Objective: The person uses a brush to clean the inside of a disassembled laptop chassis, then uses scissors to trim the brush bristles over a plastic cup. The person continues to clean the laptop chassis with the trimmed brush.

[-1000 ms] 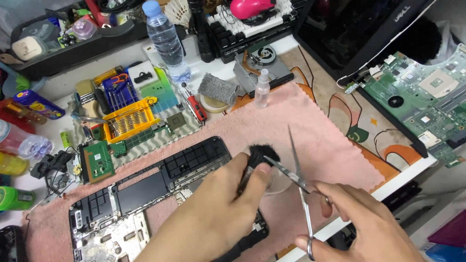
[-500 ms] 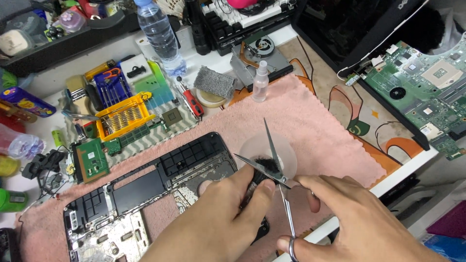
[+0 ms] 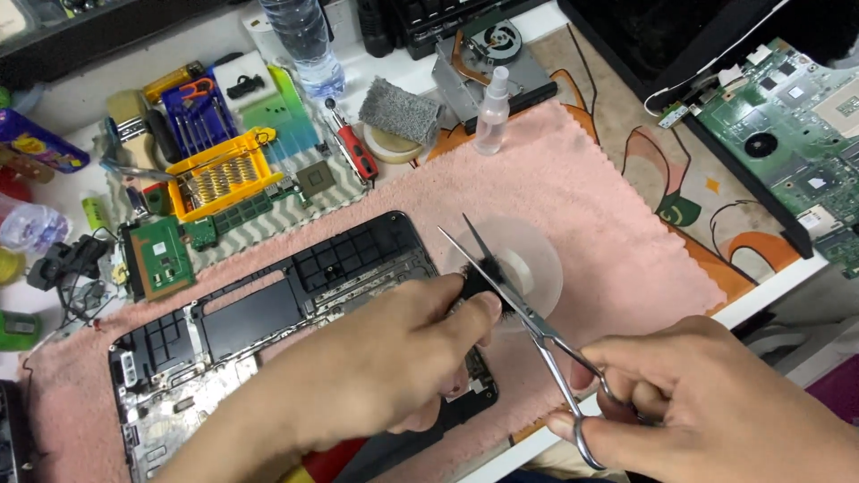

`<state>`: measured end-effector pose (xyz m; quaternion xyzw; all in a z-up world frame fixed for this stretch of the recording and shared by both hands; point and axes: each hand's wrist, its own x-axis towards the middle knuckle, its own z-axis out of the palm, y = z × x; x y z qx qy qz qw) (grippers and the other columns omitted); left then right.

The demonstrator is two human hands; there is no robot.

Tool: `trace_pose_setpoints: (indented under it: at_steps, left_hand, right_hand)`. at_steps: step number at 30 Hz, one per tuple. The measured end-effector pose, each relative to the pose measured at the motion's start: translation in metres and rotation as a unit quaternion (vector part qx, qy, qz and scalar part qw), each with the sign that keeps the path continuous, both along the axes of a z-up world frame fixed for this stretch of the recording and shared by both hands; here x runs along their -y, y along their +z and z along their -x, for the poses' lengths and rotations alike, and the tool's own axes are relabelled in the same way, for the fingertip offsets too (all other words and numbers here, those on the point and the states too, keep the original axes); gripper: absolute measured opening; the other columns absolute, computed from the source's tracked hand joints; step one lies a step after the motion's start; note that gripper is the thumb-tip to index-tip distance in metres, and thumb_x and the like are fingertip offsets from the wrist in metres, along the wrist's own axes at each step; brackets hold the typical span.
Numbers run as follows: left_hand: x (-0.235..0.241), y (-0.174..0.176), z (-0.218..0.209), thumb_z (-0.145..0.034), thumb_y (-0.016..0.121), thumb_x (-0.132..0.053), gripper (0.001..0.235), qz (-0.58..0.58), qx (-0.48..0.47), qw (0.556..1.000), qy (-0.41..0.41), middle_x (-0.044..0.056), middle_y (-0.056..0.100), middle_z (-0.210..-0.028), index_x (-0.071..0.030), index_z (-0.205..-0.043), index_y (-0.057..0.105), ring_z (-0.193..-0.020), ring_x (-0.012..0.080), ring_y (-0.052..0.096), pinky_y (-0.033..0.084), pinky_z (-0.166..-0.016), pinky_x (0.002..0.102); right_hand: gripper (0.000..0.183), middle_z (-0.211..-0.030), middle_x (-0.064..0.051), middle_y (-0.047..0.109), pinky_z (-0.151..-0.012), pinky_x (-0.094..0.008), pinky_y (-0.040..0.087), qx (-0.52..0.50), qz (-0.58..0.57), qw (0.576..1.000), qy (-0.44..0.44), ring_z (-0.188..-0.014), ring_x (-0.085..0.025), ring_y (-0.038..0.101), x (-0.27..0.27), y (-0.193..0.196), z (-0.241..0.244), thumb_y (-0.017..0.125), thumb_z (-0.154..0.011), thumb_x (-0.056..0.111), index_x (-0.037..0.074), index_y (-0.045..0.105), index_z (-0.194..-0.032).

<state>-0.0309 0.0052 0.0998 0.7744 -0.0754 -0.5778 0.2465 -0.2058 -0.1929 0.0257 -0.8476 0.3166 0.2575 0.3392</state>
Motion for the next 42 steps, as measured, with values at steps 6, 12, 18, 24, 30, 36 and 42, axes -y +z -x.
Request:
trace_pose_setpoints:
  at_steps: [6,12,18,24,30,36,42]
  left_hand:
    - [0.008,-0.011,-0.02,-0.123,0.052,-0.037,0.031,0.045,-0.149,0.986,0.065,0.009,0.044,-0.084,-0.008,-0.115,0.058,-0.054,0.0129,0.027,0.017,-0.046,0.026]
    - [0.023,-0.019,-0.039,-0.116,0.047,-0.026,0.018,0.015,-0.218,0.976,0.007,0.001,0.039,-0.076,-0.011,-0.106,0.052,-0.05,0.007,0.024,0.012,-0.041,0.022]
    - [0.031,-0.003,-0.041,-0.116,0.047,-0.025,0.018,-0.029,-0.249,0.967,-0.036,0.001,0.039,-0.075,-0.012,-0.103,0.048,-0.045,0.0053,0.027,0.011,-0.038,0.021]
    - [0.044,0.017,-0.039,-0.115,0.049,-0.026,0.019,-0.079,-0.198,0.973,-0.085,0.003,0.042,-0.075,-0.012,-0.102,0.047,-0.046,0.0076,0.029,0.015,-0.041,0.022]
    - [0.045,0.013,-0.038,-0.111,0.043,-0.025,0.015,-0.099,-0.175,0.973,-0.113,0.004,0.04,-0.076,-0.012,-0.103,0.047,-0.046,0.0095,0.029,0.012,-0.041,0.023]
    - [0.044,0.016,-0.041,-0.105,0.039,-0.017,0.008,-0.104,-0.158,0.973,-0.132,0.005,0.041,-0.076,-0.011,-0.101,0.042,-0.048,0.0103,0.029,0.013,-0.044,0.025]
    - [0.046,0.008,-0.045,-0.112,0.043,-0.022,0.015,-0.115,-0.173,0.97,-0.127,0.005,0.037,-0.077,-0.012,-0.101,0.044,-0.047,0.011,0.027,0.012,-0.043,0.025]
  right_hand:
    - [0.017,-0.049,-0.012,0.058,-0.056,-0.035,0.035,-0.037,-0.08,0.994,-0.057,-0.05,-0.019,0.046,-0.004,0.026,-0.013,0.116,-0.09,0.013,0.002,0.117,-0.076]
    - [0.025,-0.055,-0.016,0.05,-0.053,-0.04,0.023,-0.052,-0.227,0.958,-0.166,-0.052,-0.024,0.038,0.006,0.021,-0.008,0.112,-0.099,-0.005,-0.021,0.108,-0.08]
    - [0.029,-0.064,-0.015,0.06,-0.054,-0.039,0.033,0.015,-0.331,0.928,-0.172,-0.058,-0.022,0.052,0.017,-0.027,0.017,0.11,-0.102,-0.003,-0.018,0.092,-0.084]
    - [0.041,-0.061,-0.007,0.054,-0.056,-0.035,0.028,0.011,-0.262,0.96,-0.097,-0.057,-0.016,0.047,-0.001,-0.003,-0.011,0.111,-0.099,0.025,-0.002,0.088,-0.079]
    - [0.067,-0.062,-0.006,0.046,-0.058,-0.038,0.025,0.022,-0.24,0.97,-0.036,-0.059,-0.016,0.043,-0.001,-0.002,-0.016,0.114,-0.1,0.038,0.003,0.067,-0.068]
    - [0.059,-0.059,-0.005,0.046,-0.052,-0.037,0.023,-0.01,-0.252,0.967,-0.036,-0.056,-0.015,0.04,-0.005,0.011,-0.016,0.114,-0.102,0.035,0.001,0.079,-0.07]
    - [0.033,-0.058,-0.006,0.048,-0.053,-0.036,0.022,-0.043,-0.309,0.945,-0.102,-0.056,-0.014,0.038,-0.005,0.018,-0.016,0.109,-0.102,0.021,-0.007,0.103,-0.086]
